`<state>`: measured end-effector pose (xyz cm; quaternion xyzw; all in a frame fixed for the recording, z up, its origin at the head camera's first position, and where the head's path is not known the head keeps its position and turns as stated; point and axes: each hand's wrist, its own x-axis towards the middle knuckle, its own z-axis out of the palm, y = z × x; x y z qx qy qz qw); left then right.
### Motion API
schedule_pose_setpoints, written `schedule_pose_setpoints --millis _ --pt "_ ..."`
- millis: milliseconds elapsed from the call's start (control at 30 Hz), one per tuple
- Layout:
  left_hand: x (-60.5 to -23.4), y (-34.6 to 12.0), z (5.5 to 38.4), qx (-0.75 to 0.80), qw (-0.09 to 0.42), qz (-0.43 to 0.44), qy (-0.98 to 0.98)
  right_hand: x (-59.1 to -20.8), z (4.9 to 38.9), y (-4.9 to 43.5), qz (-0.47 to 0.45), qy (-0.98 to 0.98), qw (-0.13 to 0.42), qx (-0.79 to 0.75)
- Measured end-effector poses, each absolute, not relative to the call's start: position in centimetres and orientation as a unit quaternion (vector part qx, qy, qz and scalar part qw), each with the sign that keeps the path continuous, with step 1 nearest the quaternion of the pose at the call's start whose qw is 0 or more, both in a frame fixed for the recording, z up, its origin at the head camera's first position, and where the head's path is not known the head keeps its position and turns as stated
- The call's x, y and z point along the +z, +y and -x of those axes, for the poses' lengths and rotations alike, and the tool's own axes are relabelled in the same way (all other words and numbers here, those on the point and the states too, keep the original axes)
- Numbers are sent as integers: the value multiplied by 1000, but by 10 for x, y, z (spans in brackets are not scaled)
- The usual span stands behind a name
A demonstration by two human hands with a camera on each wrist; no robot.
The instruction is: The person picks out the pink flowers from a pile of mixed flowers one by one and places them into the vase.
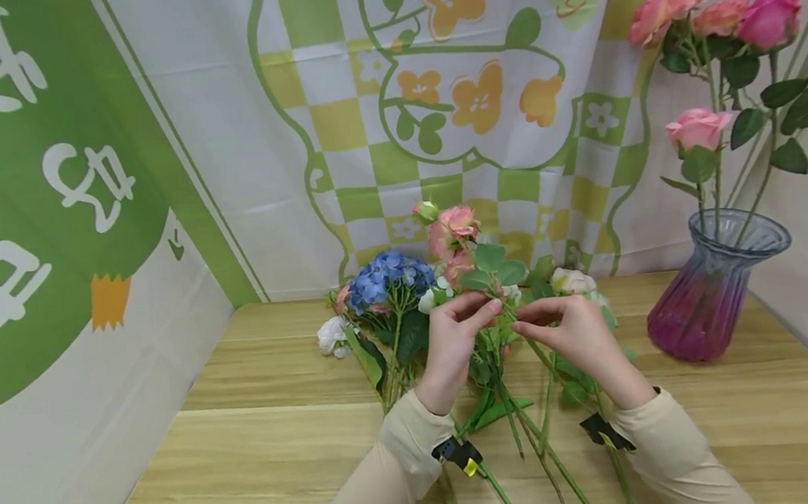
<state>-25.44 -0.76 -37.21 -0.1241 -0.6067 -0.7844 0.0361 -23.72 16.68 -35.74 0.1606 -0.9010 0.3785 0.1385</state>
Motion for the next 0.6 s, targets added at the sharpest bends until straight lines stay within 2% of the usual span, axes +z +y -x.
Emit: schedule_pose_setpoints --millis 600 --pt "-374 -5 254 -769 50 138 -623 -360 233 162 -168 -897 219 347"
